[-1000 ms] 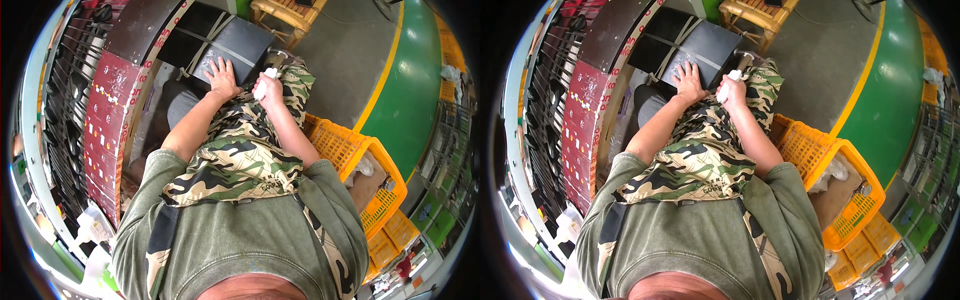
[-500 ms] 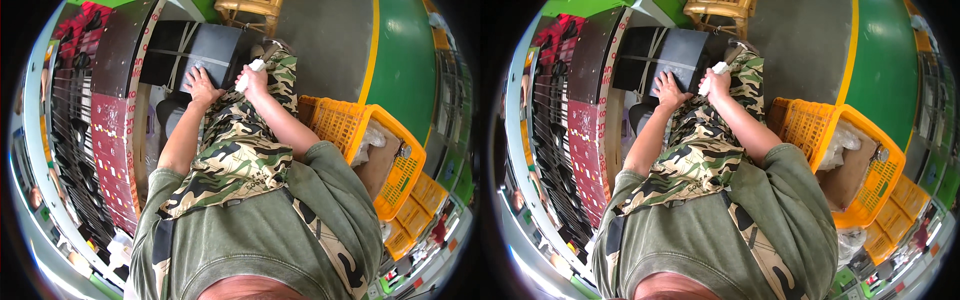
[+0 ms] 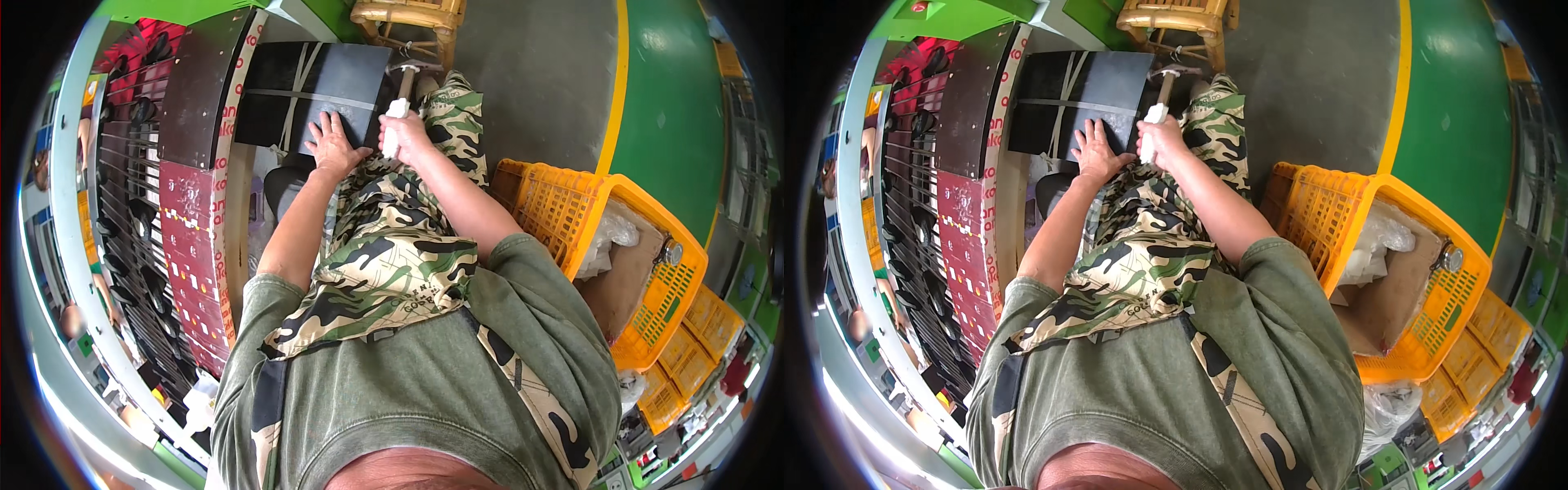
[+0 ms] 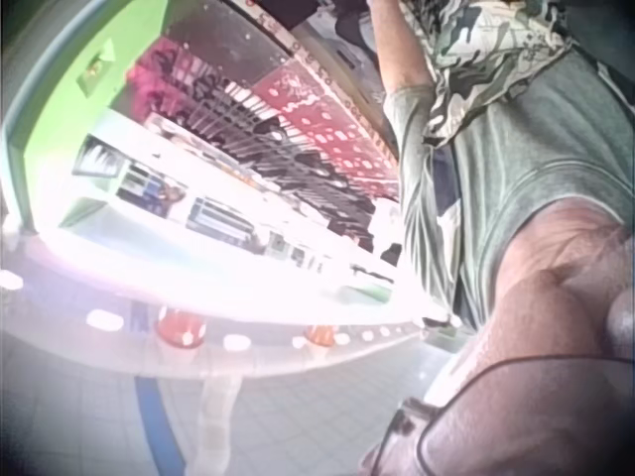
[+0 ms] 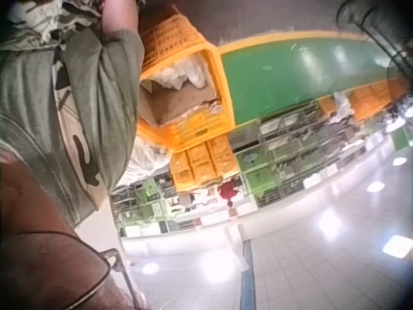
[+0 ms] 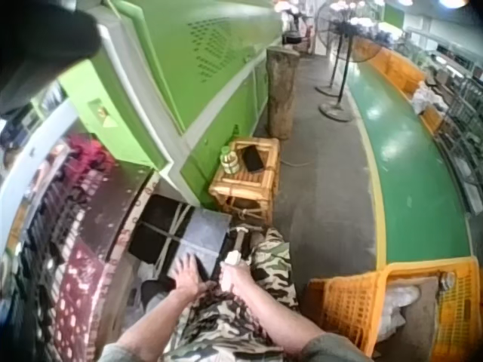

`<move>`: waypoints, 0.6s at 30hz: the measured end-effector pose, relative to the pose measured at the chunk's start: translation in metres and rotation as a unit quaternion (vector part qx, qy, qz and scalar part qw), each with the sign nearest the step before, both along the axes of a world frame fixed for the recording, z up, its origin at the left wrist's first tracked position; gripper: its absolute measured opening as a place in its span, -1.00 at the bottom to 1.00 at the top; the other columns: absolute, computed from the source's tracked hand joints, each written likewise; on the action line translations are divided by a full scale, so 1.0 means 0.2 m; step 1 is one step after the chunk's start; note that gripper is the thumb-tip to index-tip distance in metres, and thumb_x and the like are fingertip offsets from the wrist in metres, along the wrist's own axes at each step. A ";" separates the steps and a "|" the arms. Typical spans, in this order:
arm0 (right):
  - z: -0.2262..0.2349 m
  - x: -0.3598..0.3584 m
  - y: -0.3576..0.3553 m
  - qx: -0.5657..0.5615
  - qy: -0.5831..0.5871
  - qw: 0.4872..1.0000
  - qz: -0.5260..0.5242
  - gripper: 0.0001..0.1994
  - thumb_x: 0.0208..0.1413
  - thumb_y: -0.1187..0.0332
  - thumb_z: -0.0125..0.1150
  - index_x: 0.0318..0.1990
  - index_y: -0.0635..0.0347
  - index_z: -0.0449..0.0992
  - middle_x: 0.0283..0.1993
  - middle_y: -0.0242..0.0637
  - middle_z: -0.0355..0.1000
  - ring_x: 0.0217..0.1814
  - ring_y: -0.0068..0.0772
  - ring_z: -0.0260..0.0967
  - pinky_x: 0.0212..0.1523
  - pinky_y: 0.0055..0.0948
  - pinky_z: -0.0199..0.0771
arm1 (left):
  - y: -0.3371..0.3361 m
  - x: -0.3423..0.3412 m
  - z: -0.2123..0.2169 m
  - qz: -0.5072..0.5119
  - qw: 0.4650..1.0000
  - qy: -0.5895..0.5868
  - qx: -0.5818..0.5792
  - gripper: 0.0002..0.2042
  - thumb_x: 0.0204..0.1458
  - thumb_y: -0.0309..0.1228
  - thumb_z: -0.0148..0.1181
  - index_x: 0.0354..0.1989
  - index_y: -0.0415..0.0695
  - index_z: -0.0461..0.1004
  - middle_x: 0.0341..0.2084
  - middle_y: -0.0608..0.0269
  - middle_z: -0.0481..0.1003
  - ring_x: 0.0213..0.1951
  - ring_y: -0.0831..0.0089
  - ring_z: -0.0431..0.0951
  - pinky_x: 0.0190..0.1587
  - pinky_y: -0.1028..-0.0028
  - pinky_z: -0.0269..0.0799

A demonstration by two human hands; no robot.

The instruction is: Hammering shoe components to ensure proper fit and adhesion on a production line.

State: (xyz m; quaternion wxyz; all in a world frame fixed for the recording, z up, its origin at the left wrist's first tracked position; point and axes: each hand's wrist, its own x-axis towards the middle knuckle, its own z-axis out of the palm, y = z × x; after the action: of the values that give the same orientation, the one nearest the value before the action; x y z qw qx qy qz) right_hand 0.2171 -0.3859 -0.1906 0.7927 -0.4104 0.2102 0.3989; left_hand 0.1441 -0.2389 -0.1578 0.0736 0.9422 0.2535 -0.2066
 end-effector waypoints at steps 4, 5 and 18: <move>-0.04 0.08 -0.02 -0.018 -0.049 0.993 -0.107 -0.78 0.13 0.45 0.27 -0.16 0.25 0.33 -0.43 -0.24 0.40 -0.57 -0.35 0.41 -0.64 -0.31 0.50 | 0.05 -0.07 -0.03 0.015 0.997 -0.071 -0.035 0.15 -0.28 0.09 0.53 0.44 -0.21 0.00 0.49 -0.05 -0.10 0.50 -0.03 -0.15 0.41 -0.21 -0.05; -0.05 0.09 -0.02 -0.033 -0.057 0.987 -0.143 -0.78 0.14 0.46 0.26 -0.16 0.25 0.33 -0.43 -0.23 0.39 -0.57 -0.35 0.42 -0.64 -0.32 0.50 | 0.06 -0.11 -0.04 0.042 0.992 -0.104 -0.049 0.13 -0.29 0.02 0.56 0.42 -0.25 0.03 0.46 -0.14 -0.05 0.48 -0.04 -0.07 0.44 -0.06 -0.03; -0.34 0.31 0.13 -0.002 0.022 0.993 -0.115 -0.76 0.00 0.54 0.31 -0.21 0.17 0.38 -0.36 -0.26 0.44 -0.35 -0.23 0.49 -0.42 -0.15 0.54 | 0.25 -0.35 -0.43 0.595 0.419 -0.288 -0.623 -0.62 0.19 -0.26 0.21 0.10 -0.18 0.38 0.00 0.04 0.42 0.16 0.05 0.36 0.36 -0.04 0.17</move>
State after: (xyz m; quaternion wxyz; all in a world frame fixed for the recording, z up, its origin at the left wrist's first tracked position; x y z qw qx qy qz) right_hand 0.2790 -0.3596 -0.2593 0.8276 -0.3765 0.2739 0.3135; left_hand 0.0745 -0.1896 -0.2434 0.8133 0.2573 0.5171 0.0706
